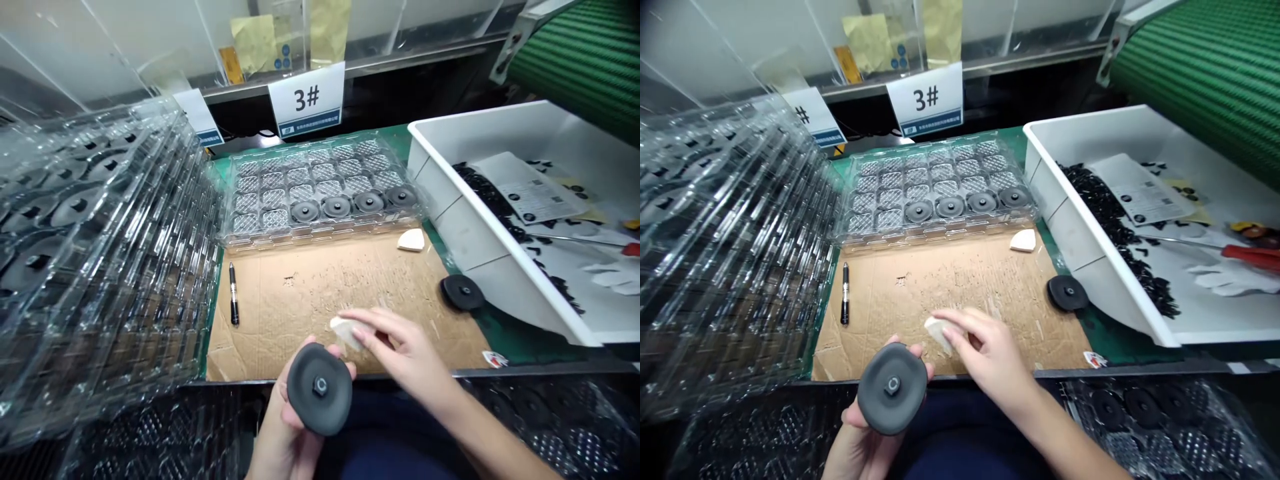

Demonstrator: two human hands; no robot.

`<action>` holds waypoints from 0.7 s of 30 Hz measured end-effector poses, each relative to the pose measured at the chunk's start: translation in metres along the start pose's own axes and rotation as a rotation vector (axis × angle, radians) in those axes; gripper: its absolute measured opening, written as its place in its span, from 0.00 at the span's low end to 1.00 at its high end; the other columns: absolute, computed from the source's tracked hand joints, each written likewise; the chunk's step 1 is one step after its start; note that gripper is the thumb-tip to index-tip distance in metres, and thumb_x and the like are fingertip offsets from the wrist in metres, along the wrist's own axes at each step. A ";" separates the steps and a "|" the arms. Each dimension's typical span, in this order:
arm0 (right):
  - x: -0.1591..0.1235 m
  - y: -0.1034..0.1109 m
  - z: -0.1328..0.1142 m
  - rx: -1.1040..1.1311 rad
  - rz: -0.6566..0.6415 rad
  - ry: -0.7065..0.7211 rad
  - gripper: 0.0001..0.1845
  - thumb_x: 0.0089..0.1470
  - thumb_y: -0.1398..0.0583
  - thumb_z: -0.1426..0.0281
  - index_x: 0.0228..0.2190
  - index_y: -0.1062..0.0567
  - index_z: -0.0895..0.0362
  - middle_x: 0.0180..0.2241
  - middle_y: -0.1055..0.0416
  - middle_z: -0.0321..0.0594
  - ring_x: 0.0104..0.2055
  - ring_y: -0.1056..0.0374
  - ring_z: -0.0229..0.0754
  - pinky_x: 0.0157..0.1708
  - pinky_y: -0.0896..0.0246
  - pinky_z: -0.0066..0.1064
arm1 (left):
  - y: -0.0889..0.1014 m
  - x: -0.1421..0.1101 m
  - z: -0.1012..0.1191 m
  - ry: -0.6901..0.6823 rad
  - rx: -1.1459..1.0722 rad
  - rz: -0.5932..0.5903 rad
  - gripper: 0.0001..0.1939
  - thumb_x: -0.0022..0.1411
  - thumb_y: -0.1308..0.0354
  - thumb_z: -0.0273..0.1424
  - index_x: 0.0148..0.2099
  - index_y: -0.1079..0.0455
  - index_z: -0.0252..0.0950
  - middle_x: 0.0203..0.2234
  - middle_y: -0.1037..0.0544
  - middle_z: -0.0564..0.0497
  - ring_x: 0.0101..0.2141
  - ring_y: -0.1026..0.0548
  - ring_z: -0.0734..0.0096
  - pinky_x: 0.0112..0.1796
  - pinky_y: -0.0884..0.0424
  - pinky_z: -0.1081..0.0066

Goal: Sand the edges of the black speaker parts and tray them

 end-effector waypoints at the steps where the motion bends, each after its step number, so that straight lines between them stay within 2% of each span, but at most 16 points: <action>1: -0.005 -0.009 0.012 -0.015 -0.038 -0.021 0.13 0.57 0.46 0.69 0.40 0.24 0.53 0.30 0.26 0.39 0.29 0.32 0.38 0.26 0.38 0.27 | 0.002 0.000 0.001 0.000 -0.008 0.002 0.27 0.39 0.35 0.40 0.46 0.27 0.46 0.44 0.21 0.54 0.44 0.24 0.62 0.46 0.32 0.72; 4: -0.019 -0.024 0.031 -0.041 -0.092 -0.023 0.11 0.54 0.44 0.71 0.36 0.22 0.54 0.25 0.26 0.38 0.25 0.32 0.38 0.24 0.38 0.27 | 0.007 0.001 0.003 0.001 -0.011 0.011 0.28 0.39 0.34 0.39 0.47 0.27 0.47 0.45 0.22 0.54 0.45 0.25 0.63 0.46 0.31 0.74; 6: -0.020 -0.020 0.027 -0.045 -0.080 -0.036 0.12 0.54 0.45 0.71 0.37 0.22 0.55 0.25 0.26 0.38 0.25 0.31 0.38 0.25 0.37 0.27 | 0.008 0.002 0.003 -0.010 -0.007 0.005 0.28 0.39 0.33 0.39 0.47 0.27 0.47 0.45 0.22 0.54 0.45 0.25 0.62 0.45 0.31 0.73; 8: -0.015 -0.007 0.008 -0.036 -0.030 -0.051 0.14 0.57 0.47 0.70 0.40 0.24 0.55 0.30 0.25 0.40 0.30 0.30 0.39 0.27 0.36 0.28 | 0.007 0.003 0.002 -0.022 0.000 0.011 0.29 0.39 0.33 0.39 0.47 0.28 0.47 0.45 0.22 0.53 0.45 0.25 0.60 0.45 0.30 0.72; 10: -0.010 0.007 -0.024 -0.012 0.055 0.000 0.14 0.58 0.48 0.69 0.44 0.27 0.55 0.36 0.26 0.42 0.35 0.30 0.40 0.30 0.35 0.28 | 0.007 0.002 0.001 -0.040 0.010 0.051 0.28 0.39 0.32 0.40 0.47 0.27 0.49 0.45 0.21 0.54 0.45 0.25 0.62 0.45 0.30 0.73; 12: -0.009 0.015 -0.061 0.018 0.137 0.228 0.14 0.57 0.47 0.72 0.44 0.28 0.58 0.37 0.26 0.42 0.36 0.30 0.39 0.33 0.35 0.29 | 0.007 0.000 0.000 -0.044 0.012 0.084 0.24 0.43 0.33 0.39 0.46 0.27 0.49 0.45 0.22 0.54 0.46 0.26 0.65 0.45 0.31 0.75; 14: -0.013 0.014 -0.091 -0.005 0.129 0.484 0.13 0.56 0.47 0.75 0.42 0.28 0.62 0.33 0.25 0.42 0.33 0.30 0.39 0.35 0.36 0.31 | 0.008 -0.002 0.000 -0.041 0.015 0.083 0.20 0.48 0.35 0.38 0.46 0.27 0.47 0.46 0.22 0.53 0.48 0.28 0.66 0.46 0.33 0.75; 16: -0.016 0.008 -0.103 -0.049 0.024 0.542 0.12 0.57 0.48 0.76 0.40 0.27 0.61 0.31 0.25 0.41 0.32 0.31 0.38 0.36 0.37 0.31 | 0.010 -0.002 0.002 -0.064 0.033 0.076 0.19 0.50 0.36 0.35 0.46 0.27 0.47 0.45 0.22 0.53 0.47 0.27 0.64 0.48 0.33 0.71; 18: -0.014 0.002 -0.104 -0.083 -0.102 0.462 0.13 0.58 0.49 0.76 0.39 0.26 0.58 0.32 0.25 0.38 0.32 0.31 0.37 0.34 0.37 0.29 | 0.012 -0.001 0.004 -0.108 0.051 0.093 0.21 0.48 0.34 0.33 0.46 0.27 0.47 0.43 0.22 0.54 0.45 0.26 0.64 0.47 0.32 0.69; 19: -0.013 0.001 -0.104 -0.097 -0.122 0.439 0.13 0.58 0.50 0.76 0.38 0.27 0.58 0.32 0.26 0.38 0.32 0.32 0.37 0.33 0.38 0.29 | 0.012 -0.001 0.004 -0.111 0.054 0.100 0.22 0.46 0.33 0.32 0.47 0.28 0.47 0.44 0.22 0.53 0.45 0.27 0.63 0.48 0.33 0.69; 21: -0.010 0.003 -0.104 -0.123 -0.036 0.464 0.13 0.58 0.50 0.76 0.40 0.27 0.61 0.30 0.26 0.40 0.30 0.33 0.39 0.31 0.40 0.32 | 0.009 -0.001 0.002 -0.060 0.047 0.093 0.25 0.44 0.32 0.32 0.48 0.28 0.46 0.45 0.23 0.52 0.47 0.28 0.63 0.50 0.35 0.69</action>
Point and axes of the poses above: each hand's wrist, its own x-axis towards the middle knuckle, its own y-axis out of the back of the hand, z = x × y, the point moved 3 cm from there along x, towards the middle knuckle
